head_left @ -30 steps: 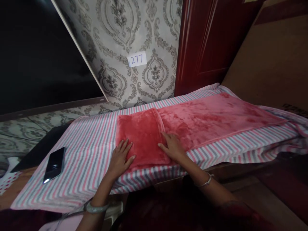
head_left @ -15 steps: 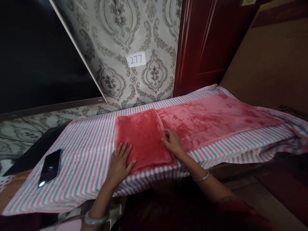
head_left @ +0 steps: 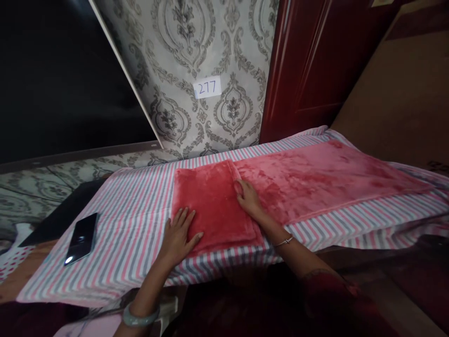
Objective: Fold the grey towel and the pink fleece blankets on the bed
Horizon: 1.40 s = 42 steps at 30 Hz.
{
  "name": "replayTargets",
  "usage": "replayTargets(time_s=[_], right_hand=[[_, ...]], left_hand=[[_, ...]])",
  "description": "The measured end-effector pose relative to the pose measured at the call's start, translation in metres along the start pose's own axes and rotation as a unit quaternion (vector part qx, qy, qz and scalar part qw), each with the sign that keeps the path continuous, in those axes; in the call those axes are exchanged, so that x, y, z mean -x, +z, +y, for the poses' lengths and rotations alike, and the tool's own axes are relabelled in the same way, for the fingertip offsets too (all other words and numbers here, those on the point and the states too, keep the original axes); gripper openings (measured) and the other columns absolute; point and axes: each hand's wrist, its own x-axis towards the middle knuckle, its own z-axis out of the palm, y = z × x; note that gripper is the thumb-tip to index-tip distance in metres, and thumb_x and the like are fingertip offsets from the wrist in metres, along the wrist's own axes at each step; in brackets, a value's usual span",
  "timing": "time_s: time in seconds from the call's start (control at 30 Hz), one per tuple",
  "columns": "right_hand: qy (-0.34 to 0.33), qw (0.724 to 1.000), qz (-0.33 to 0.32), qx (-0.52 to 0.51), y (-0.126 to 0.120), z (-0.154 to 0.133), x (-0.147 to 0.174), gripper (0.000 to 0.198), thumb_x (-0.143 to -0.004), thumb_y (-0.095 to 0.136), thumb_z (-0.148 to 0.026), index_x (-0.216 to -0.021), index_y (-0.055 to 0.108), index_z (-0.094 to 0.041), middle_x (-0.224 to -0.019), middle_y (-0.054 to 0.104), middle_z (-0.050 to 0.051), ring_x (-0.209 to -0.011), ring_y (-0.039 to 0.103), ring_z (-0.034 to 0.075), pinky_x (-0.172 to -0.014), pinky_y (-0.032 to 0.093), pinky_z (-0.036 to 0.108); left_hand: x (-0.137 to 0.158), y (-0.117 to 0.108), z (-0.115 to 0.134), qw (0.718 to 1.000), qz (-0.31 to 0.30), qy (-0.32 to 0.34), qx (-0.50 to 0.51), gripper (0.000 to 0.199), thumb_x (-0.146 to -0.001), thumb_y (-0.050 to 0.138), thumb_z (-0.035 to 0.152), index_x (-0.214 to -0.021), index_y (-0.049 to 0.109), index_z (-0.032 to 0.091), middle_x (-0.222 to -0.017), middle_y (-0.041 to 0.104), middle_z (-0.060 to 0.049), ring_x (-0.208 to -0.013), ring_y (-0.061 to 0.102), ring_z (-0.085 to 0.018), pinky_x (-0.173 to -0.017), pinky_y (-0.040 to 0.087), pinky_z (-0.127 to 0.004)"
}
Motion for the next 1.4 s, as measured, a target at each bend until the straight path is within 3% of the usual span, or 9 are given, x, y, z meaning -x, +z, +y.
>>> replayTargets(time_s=[0.1, 0.2, 0.3, 0.4, 0.5, 0.63, 1.0, 1.23, 1.4], right_hand=[[-0.028, 0.998, 0.008, 0.053, -0.011, -0.017, -0.010, 0.058, -0.087, 0.053, -0.021, -0.145, 0.050, -0.015, -0.153, 0.042, 0.017, -0.140, 0.039, 0.031, -0.117, 0.033, 0.049], [-0.066, 0.994, -0.026, 0.079, -0.017, -0.045, -0.033, 0.058, -0.093, 0.053, -0.028, -0.149, 0.047, -0.016, -0.159, 0.036, 0.016, -0.145, 0.033, 0.031, -0.119, 0.027, 0.050], [-0.064, 0.989, -0.073, 0.113, -0.012, -0.063, -0.055, 0.058, -0.097, 0.052, -0.035, -0.152, 0.044, -0.017, -0.162, 0.032, 0.016, -0.150, 0.026, 0.031, -0.121, 0.019, 0.054], [-0.034, 0.982, -0.126, 0.140, 0.000, -0.059, -0.064, 0.059, -0.099, 0.050, -0.045, -0.153, 0.043, -0.020, -0.163, 0.030, 0.015, -0.152, 0.019, 0.032, -0.120, 0.015, 0.058], [0.006, 0.978, -0.153, 0.143, 0.011, -0.045, -0.063, 0.062, -0.099, 0.047, -0.054, -0.153, 0.043, -0.024, -0.164, 0.030, 0.010, -0.153, 0.017, 0.033, -0.119, 0.017, 0.058], [0.012, 0.977, -0.159, 0.142, 0.016, -0.036, -0.060, 0.063, -0.099, 0.045, -0.057, -0.154, 0.042, -0.025, -0.165, 0.029, 0.009, -0.153, 0.015, 0.033, -0.119, 0.017, 0.057], [0.004, 0.973, -0.157, 0.167, 0.018, -0.032, -0.058, 0.061, -0.101, 0.044, -0.054, -0.155, 0.042, -0.025, -0.164, 0.031, 0.010, -0.152, 0.020, 0.034, -0.118, 0.021, 0.058], [-0.012, 0.968, -0.147, 0.201, 0.019, -0.032, -0.055, 0.060, -0.101, 0.042, -0.050, -0.154, 0.042, -0.025, -0.162, 0.034, 0.011, -0.150, 0.024, 0.035, -0.117, 0.026, 0.056], [-0.025, 0.961, -0.145, 0.232, 0.022, -0.023, -0.052, 0.061, -0.101, 0.034, -0.051, -0.155, 0.041, -0.025, -0.163, 0.033, 0.011, -0.150, 0.026, 0.034, -0.115, 0.029, 0.056]], left_hand=[[-0.031, -0.014, 0.003, 1.000, 0.013, -0.004, 0.017, 0.059, -0.099, 0.043, 0.045, -0.151, 0.043, 0.019, -0.156, 0.044, -0.016, -0.146, 0.038, -0.030, -0.119, 0.028, -0.059], [-0.086, -0.027, 0.010, 1.000, 0.024, -0.005, 0.015, 0.059, -0.099, 0.043, 0.044, -0.150, 0.044, 0.015, -0.158, 0.041, -0.017, -0.149, 0.034, -0.030, -0.121, 0.028, -0.053], [-0.142, -0.029, 0.013, 0.998, 0.004, -0.066, -0.013, 0.064, -0.099, 0.042, 0.044, -0.154, 0.037, 0.012, -0.163, 0.029, -0.019, -0.153, 0.024, -0.032, -0.123, 0.020, -0.057], [-0.170, -0.016, 0.009, 0.990, -0.021, -0.127, -0.051, 0.063, -0.100, 0.037, 0.045, -0.155, 0.036, 0.015, -0.165, 0.026, -0.018, -0.153, 0.021, -0.035, -0.120, 0.018, -0.064], [-0.173, 0.004, 0.000, 0.986, -0.037, -0.146, -0.075, 0.063, -0.100, 0.033, 0.047, -0.155, 0.037, 0.017, -0.163, 0.029, -0.018, -0.152, 0.025, -0.036, -0.118, 0.020, -0.067], [-0.169, 0.017, -0.007, 0.985, -0.035, -0.148, -0.082, 0.064, -0.100, 0.032, 0.049, -0.156, 0.035, 0.018, -0.164, 0.028, -0.017, -0.152, 0.024, -0.036, -0.118, 0.021, -0.065], [-0.167, 0.019, -0.007, 0.987, -0.037, -0.145, -0.052, 0.065, -0.099, 0.036, 0.049, -0.156, 0.036, 0.017, -0.164, 0.029, -0.018, -0.152, 0.024, -0.035, -0.119, 0.018, -0.064], [-0.157, 0.020, -0.004, 0.990, 0.045, -0.129, -0.027, 0.057, -0.098, 0.041, 0.046, -0.146, 0.050, 0.016, -0.155, 0.045, -0.018, -0.145, 0.035, -0.033, -0.119, 0.024, -0.058], [-0.151, 0.015, 0.003, 0.992, -0.002, -0.124, -0.014, 0.060, -0.099, 0.038, 0.047, -0.150, 0.044, 0.017, -0.159, 0.040, -0.017, -0.148, 0.030, -0.034, -0.120, 0.018, -0.060]])
